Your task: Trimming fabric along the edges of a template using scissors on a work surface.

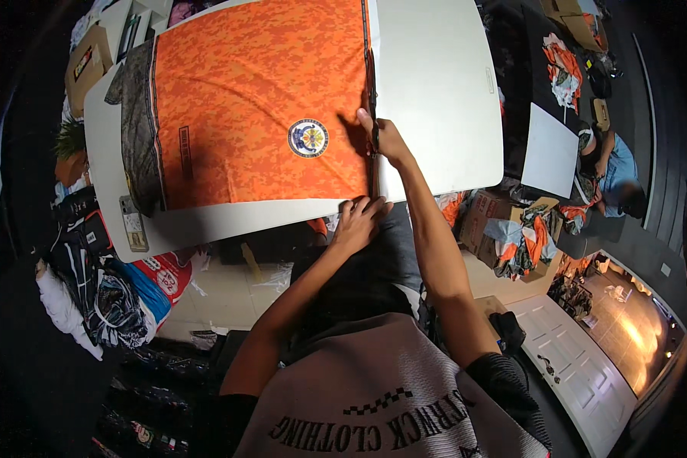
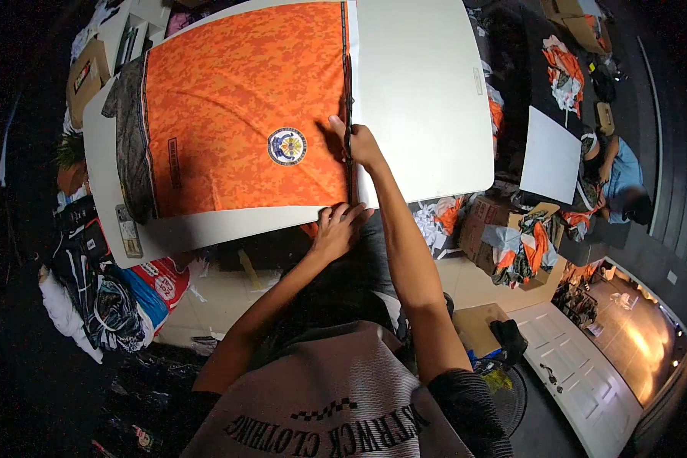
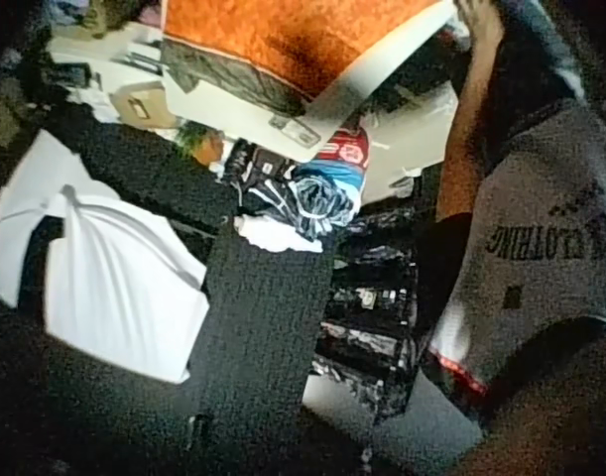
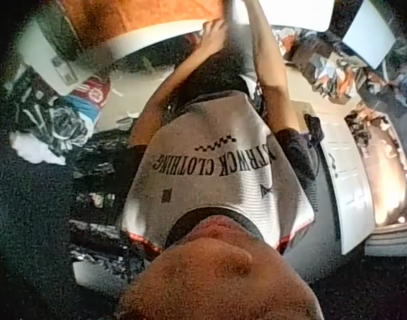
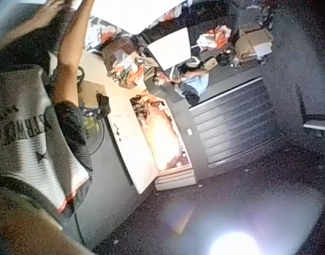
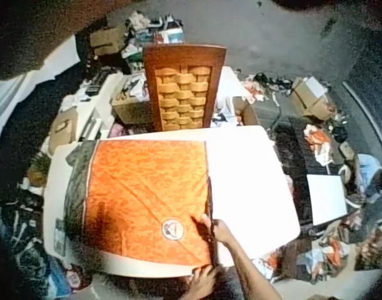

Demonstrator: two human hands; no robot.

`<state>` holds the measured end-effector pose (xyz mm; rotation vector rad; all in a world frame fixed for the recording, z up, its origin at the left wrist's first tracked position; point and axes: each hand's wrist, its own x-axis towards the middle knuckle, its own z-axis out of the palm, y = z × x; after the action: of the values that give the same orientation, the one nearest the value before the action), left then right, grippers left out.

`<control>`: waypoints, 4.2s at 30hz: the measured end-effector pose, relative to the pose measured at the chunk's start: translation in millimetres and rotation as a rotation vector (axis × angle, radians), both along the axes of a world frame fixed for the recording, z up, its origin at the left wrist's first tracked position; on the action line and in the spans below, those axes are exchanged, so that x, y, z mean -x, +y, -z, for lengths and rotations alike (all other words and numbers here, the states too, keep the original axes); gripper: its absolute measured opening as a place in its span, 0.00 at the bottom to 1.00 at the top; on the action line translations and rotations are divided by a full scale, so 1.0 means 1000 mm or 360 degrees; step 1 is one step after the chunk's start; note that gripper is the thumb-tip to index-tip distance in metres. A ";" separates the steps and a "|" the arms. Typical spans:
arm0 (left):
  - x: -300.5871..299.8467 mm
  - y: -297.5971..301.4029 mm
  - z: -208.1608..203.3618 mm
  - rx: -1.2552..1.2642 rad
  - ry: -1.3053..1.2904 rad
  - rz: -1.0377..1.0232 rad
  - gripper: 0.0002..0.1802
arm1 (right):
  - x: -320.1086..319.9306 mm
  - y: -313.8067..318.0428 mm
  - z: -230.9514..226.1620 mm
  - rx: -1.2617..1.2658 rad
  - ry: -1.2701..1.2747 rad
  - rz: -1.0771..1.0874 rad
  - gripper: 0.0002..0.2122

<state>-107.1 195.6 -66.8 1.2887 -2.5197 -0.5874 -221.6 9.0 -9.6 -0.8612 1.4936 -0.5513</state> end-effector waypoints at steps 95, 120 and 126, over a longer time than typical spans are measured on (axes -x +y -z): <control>0.002 -0.011 -0.008 -0.0087 0.0093 0.0008 0.32 | 0.015 -0.102 0.011 0.0118 -0.0132 -0.0069 0.28; 0.001 -0.006 0.002 -0.0244 0.0278 -0.0016 0.37 | 0.016 -0.148 0.014 -0.0033 -0.0173 0.0010 0.30; 0.001 -0.009 -0.005 -0.0228 0.0263 -0.0017 0.40 | 0.017 -0.151 0.018 -0.0026 -0.0065 -0.0074 0.30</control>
<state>-108.2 186.4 -62.1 1.2440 -2.3721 -0.8493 -239.0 -142.3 -27.3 -0.8651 1.4354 -0.5187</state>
